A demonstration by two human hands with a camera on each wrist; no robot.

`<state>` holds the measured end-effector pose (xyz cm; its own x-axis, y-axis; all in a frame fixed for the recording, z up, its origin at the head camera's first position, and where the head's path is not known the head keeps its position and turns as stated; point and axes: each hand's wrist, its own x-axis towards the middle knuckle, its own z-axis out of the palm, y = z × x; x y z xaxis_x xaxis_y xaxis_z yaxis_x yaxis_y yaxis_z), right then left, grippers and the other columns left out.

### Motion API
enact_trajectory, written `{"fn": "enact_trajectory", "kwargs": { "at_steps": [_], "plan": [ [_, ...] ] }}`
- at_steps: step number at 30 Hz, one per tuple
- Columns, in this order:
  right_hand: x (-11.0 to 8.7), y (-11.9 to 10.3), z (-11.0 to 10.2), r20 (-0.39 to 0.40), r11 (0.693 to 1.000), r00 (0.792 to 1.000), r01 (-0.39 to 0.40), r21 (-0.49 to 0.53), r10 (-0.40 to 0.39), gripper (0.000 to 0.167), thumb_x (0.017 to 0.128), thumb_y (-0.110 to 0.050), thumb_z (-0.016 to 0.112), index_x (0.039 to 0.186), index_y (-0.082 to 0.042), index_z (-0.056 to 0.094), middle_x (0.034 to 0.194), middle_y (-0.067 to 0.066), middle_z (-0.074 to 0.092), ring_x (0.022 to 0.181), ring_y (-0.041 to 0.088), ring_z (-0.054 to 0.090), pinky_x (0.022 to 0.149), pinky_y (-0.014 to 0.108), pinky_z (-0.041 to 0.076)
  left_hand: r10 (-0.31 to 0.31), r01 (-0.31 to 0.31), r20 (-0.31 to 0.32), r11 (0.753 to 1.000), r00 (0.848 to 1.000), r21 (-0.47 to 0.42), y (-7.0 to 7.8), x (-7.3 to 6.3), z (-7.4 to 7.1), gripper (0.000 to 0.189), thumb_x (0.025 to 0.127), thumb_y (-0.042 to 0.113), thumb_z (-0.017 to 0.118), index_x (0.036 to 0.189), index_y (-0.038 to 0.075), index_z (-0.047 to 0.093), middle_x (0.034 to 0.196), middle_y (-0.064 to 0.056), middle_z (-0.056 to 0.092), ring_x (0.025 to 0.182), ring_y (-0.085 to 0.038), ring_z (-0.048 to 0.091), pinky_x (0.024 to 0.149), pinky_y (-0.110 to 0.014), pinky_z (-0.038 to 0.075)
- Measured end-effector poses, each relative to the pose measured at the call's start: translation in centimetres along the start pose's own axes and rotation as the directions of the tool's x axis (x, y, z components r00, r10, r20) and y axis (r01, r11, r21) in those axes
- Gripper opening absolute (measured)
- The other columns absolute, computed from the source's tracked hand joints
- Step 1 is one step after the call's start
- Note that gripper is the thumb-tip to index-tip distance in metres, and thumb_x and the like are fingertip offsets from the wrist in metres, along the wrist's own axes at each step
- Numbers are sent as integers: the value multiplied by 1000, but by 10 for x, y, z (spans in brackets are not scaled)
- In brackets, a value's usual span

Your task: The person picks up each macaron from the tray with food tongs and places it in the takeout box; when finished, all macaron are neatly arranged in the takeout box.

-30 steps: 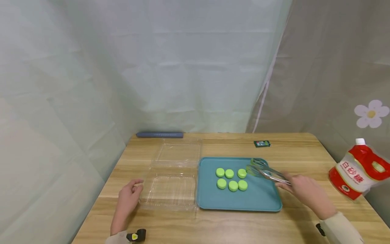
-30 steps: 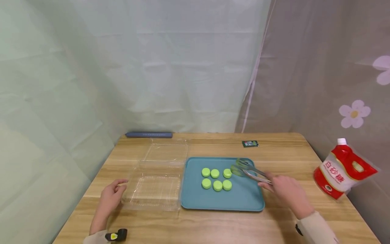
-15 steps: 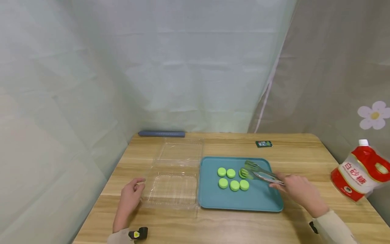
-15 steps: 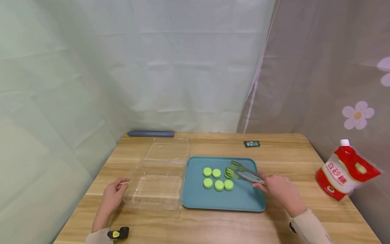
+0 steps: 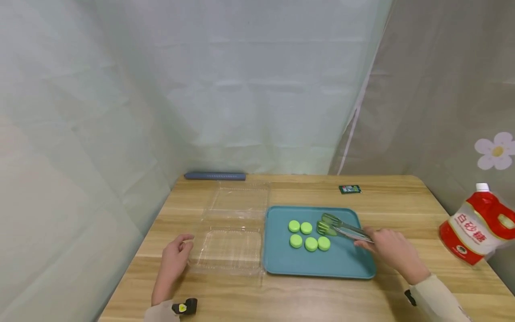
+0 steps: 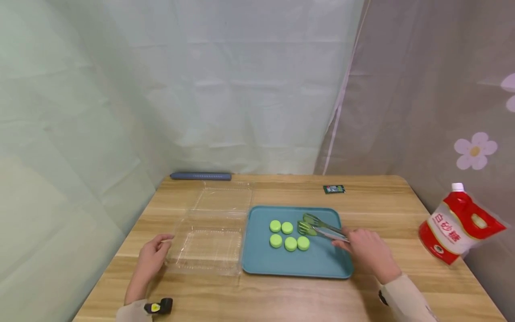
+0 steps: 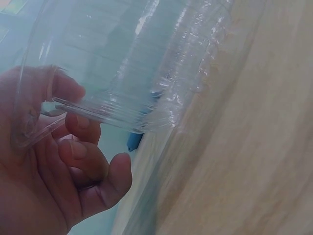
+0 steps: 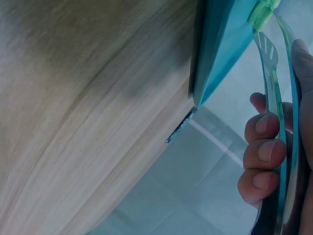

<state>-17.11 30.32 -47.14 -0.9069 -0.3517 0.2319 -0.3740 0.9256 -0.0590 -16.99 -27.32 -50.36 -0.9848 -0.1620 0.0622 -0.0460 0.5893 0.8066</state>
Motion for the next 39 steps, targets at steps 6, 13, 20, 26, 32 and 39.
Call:
{"fn": "enact_trajectory", "kwargs": {
  "at_steps": [6, 13, 20, 26, 32, 39],
  "plan": [
    [2, 0, 4, -3, 1000, 1000, 16, 0, -16, 35, 88, -46, 75, 81, -17, 56, 60, -8, 35, 52, 10, 35, 44, 30, 32, -2, 2, 1, 1000, 1000, -9, 0, 1, 0, 31, 101, 10, 52, 126, -6, 61, 64, 2, 41, 50, -11, 38, 47, -25, 34],
    [4, 0, 6, -34, 999, 999, 40, -19, -40, 35, 88, -46, 74, 80, -18, 55, 59, -8, 34, 51, 9, 34, 43, 29, 30, -3, 3, -7, 1000, 1000, -24, -1, 1, 0, 31, 101, 10, 51, 126, -6, 62, 64, 2, 41, 49, -11, 39, 47, -25, 34],
    [6, 2, 2, -74, 995, 994, 81, -60, -85, 36, 83, -44, 79, 77, -18, 54, 57, -9, 32, 48, 7, 31, 39, 28, 29, 2, -2, -9, 1000, 1000, -22, -3, 2, 1, 31, 102, 11, 51, 126, -5, 62, 63, 2, 41, 48, -11, 40, 46, -24, 34],
    [11, 3, -5, -136, 984, 977, 157, -79, -167, 40, 79, -40, 82, 73, -19, 49, 57, -11, 28, 48, 6, 29, 39, 26, 28, 0, -1, -9, 1000, 1000, -9, -4, 1, 0, 32, 102, 12, 51, 127, -4, 63, 64, 1, 41, 49, -11, 40, 47, -25, 35],
    [20, 0, -17, -120, 978, 974, 179, -106, -191, 41, 85, -49, 75, 74, -18, 50, 56, -12, 28, 47, 4, 28, 39, 25, 27, -5, 5, -9, 1000, 1000, -11, -3, 1, -1, 32, 103, 12, 50, 128, -4, 62, 64, 1, 43, 49, -13, 42, 46, -25, 36],
    [32, -10, -29, -129, 973, 969, 198, -118, -213, 55, 92, -68, 50, 75, -16, 52, 54, -12, 26, 45, 3, 25, 38, 23, 22, -4, 3, -14, 999, 1000, -47, -3, 1, 3, 31, 102, 10, 50, 127, -5, 63, 61, 0, 43, 47, -12, 43, 45, -25, 37]
  ]
}}
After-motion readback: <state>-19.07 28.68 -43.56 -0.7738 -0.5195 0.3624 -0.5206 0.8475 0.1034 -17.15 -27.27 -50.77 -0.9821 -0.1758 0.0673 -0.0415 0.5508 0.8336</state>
